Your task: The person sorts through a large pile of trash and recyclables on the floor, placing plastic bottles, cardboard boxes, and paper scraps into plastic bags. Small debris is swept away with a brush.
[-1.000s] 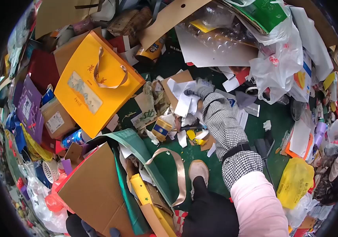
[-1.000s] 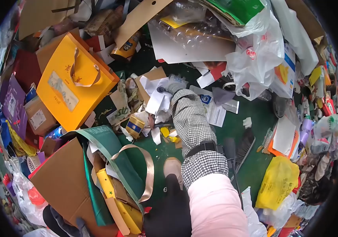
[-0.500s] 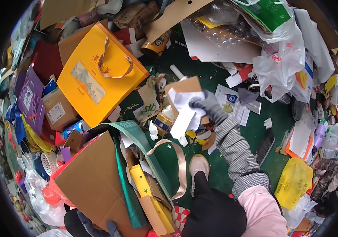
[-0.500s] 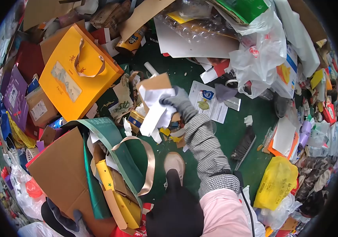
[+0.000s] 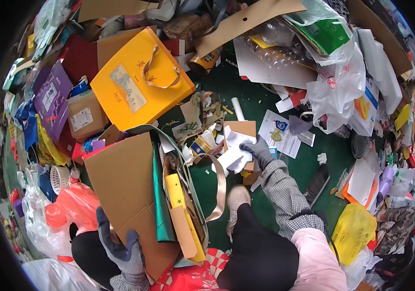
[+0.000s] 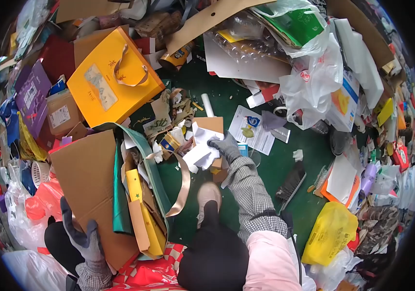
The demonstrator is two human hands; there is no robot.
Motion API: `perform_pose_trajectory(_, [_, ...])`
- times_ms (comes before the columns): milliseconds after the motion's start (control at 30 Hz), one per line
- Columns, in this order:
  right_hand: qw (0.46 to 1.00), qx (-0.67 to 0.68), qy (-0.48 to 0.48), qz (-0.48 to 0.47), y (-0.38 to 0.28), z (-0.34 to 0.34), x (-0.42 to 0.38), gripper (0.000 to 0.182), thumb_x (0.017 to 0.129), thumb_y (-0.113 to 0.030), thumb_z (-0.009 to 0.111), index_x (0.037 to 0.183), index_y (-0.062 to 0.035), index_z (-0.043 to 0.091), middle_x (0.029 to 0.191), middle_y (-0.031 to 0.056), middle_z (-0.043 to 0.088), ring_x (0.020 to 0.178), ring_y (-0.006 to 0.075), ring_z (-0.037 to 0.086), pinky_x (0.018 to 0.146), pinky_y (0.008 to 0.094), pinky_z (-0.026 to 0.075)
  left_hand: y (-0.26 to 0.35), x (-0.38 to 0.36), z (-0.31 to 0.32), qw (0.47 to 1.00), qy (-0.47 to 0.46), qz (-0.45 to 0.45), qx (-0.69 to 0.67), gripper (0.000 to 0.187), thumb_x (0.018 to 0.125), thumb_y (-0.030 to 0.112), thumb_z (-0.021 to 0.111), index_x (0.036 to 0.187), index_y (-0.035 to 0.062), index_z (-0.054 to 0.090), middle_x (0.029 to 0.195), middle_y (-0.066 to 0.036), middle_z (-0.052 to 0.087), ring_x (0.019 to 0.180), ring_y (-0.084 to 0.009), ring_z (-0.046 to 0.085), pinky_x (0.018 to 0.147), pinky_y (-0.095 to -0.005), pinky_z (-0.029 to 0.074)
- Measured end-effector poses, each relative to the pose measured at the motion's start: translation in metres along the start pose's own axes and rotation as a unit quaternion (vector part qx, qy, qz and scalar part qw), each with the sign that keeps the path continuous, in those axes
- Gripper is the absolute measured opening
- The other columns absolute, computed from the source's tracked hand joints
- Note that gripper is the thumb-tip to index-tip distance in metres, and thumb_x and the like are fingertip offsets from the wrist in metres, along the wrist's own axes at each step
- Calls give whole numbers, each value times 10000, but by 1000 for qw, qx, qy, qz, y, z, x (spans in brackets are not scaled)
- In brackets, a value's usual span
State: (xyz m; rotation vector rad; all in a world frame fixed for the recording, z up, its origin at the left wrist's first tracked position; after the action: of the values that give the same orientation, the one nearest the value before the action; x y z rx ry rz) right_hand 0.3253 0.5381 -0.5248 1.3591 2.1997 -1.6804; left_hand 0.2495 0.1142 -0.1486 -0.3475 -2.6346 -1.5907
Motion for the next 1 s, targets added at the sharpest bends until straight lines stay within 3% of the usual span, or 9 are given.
perform_pose_trajectory(67, [961, 276, -10, 25, -9, -12, -45, 544, 600, -87, 785, 1071, 3, 528, 947, 98, 619, 819, 196, 620, 726, 293, 519, -7, -2, -4, 999, -23, 20, -34, 639, 815, 50, 573, 1357, -21, 242, 1430, -145, 257, 1302, -256, 283, 1058, -381, 234])
perform_pose_trajectory(167, [896, 441, -24, 55, -52, -54, -112, 361, 712, -16, 675, 1049, -10, 546, 931, 77, 615, 790, 192, 614, 700, 316, 533, -6, -1, -6, 992, -32, 76, -91, 625, 799, 4, 560, 1349, -21, 263, 1420, -137, 279, 1291, -247, 304, 1048, -363, 252])
perform_pose_trajectory(367, [924, 310, -135, -180, -230, -121, -219, 214, 773, -38, 587, 984, -2, 588, 925, 65, 606, 864, 171, 588, 772, 293, 490, 5, 0, -11, 996, 11, 55, -65, 503, 737, -71, 544, 1225, -2, 442, 1218, -134, 438, 1072, -235, 464, 924, -322, 374])
perform_pose_trajectory(400, [926, 90, -74, -361, -270, -126, -247, 208, 773, -37, 574, 977, 0, 591, 922, 66, 606, 853, 168, 588, 770, 292, 487, -2, -1, -11, 998, -12, 21, -56, 526, 744, -67, 551, 1249, 6, 426, 1267, -109, 415, 1087, -210, 465, 934, -311, 368])
perform_pose_trajectory(467, [901, 327, -186, -217, -320, -99, -302, 192, 779, -31, 533, 957, 3, 599, 920, 74, 610, 850, 168, 590, 772, 293, 485, -3, -2, -10, 997, -22, -9, -78, 532, 744, -59, 555, 1254, 13, 423, 1275, -96, 422, 1064, -204, 473, 924, -307, 375])
perform_pose_trajectory(567, [838, 376, -335, -209, -349, -33, -356, 331, 853, -245, 551, 1091, -16, 572, 1037, 80, 614, 968, 209, 579, 885, 356, 457, 22, -1, -14, 991, 22, 130, 1, 488, 740, -33, 555, 1213, 27, 454, 1196, -114, 489, 937, -249, 516, 854, -311, 426])
perform_pose_trajectory(633, [751, 510, -408, -94, -352, 29, -396, 270, 810, -160, 588, 1044, -29, 561, 966, 67, 610, 894, 166, 593, 822, 311, 478, -31, 0, 3, 994, -25, 105, -10, 511, 732, 10, 597, 1225, 52, 468, 1189, -106, 507, 888, -235, 530, 815, -308, 443])
perform_pose_trajectory(833, [794, 529, -299, -26, -278, 98, -386, 231, 813, -137, 606, 1017, -32, 574, 985, 63, 595, 940, 194, 578, 805, 324, 498, -22, 4, -19, 996, -14, 37, -81, 540, 707, 44, 639, 1225, 81, 491, 1163, -96, 532, 948, -202, 521, 824, -288, 441])
perform_pose_trajectory(1000, [913, 369, -115, -133, -263, 76, -366, 424, 743, -66, 681, 1116, -14, 486, 1015, 94, 587, 892, 189, 592, 769, 303, 497, -13, 4, -24, 995, -15, 24, -99, 560, 698, 37, 653, 1232, 91, 495, 1171, -89, 534, 1014, -179, 510, 847, -273, 437])
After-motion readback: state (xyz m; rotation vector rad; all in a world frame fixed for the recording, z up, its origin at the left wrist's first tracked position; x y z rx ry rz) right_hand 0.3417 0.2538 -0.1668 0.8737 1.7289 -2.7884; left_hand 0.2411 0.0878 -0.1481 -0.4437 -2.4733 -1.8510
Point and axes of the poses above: each hand's wrist, its own x-axis towards the middle knuckle, its own z-axis out of the palm, y = z × x, the point moved 6 cm from there along x, towards the middle knuckle
